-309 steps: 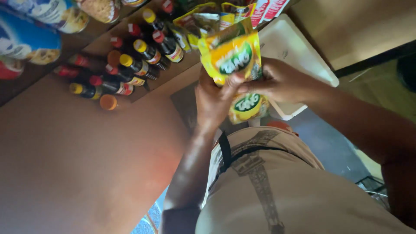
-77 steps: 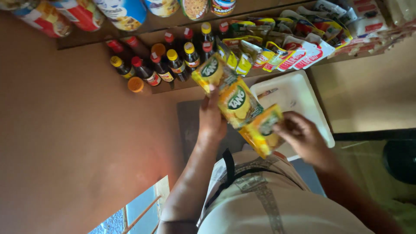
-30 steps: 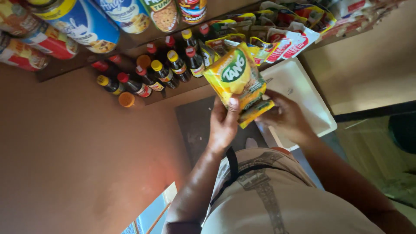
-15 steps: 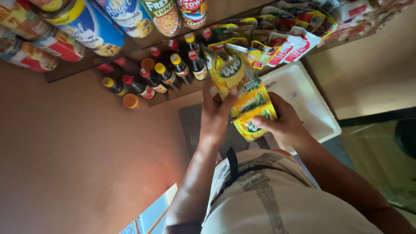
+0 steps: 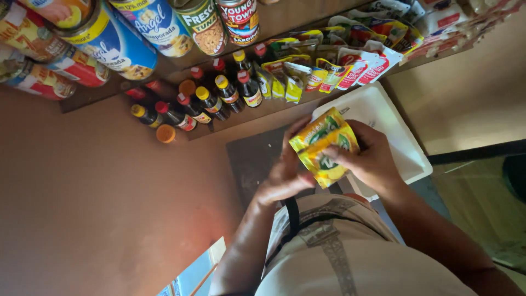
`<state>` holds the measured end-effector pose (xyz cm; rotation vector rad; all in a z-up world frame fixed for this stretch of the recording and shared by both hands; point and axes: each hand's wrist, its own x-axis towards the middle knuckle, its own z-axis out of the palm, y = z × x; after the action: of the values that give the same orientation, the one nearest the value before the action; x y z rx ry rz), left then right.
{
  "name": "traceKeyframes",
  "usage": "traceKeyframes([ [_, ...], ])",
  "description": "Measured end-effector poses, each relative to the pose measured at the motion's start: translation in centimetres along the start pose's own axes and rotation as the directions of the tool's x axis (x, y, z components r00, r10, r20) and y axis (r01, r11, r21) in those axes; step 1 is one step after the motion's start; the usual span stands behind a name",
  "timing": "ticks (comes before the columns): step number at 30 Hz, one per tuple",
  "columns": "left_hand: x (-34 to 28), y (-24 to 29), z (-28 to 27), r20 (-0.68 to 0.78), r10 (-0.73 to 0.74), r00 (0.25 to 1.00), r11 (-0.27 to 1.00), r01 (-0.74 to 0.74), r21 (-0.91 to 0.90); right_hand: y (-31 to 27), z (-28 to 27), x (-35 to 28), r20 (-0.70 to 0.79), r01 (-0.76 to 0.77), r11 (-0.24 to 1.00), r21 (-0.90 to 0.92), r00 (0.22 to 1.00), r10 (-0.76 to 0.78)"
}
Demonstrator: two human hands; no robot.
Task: Organizes drink packets and canned goods on grocery store shelves.
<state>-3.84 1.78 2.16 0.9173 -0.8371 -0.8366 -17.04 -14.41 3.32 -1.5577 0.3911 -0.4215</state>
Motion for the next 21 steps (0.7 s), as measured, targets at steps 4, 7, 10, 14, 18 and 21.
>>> traceKeyframes([
  [4,0.0,-0.3,1.5,0.034,0.011,0.999,0.999,-0.012,0.032,-0.2,1.3,0.0,-0.15,-0.02,0.974,-0.225,0.989,-0.014],
  [7,0.0,-0.9,1.7,-0.126,-0.122,0.984,0.992,0.125,0.018,-2.2,1.8,0.1,-0.189,0.06,0.785,-0.617,0.957,-0.221],
  [10,0.0,-1.1,1.9,-0.207,-0.104,0.973,0.995,0.104,-0.013,-2.3,1.3,0.6,-0.186,0.02,0.526,-0.85,0.923,-0.336],
  [14,-0.6,-2.2,2.7,-0.108,-0.087,0.99,0.994,0.093,0.054,0.2,1.9,1.1,-0.072,0.228,0.969,-0.094,0.969,-0.235],
  [18,0.1,-1.3,3.4,-0.154,-0.015,0.988,0.995,0.029,0.091,2.3,2.5,1.1,-0.11,0.193,0.978,0.074,0.977,-0.184],
  [21,0.0,0.9,4.6,-0.234,-0.011,0.972,0.985,0.051,0.166,1.4,3.1,0.7,-0.201,0.162,0.984,0.069,0.969,-0.146],
])
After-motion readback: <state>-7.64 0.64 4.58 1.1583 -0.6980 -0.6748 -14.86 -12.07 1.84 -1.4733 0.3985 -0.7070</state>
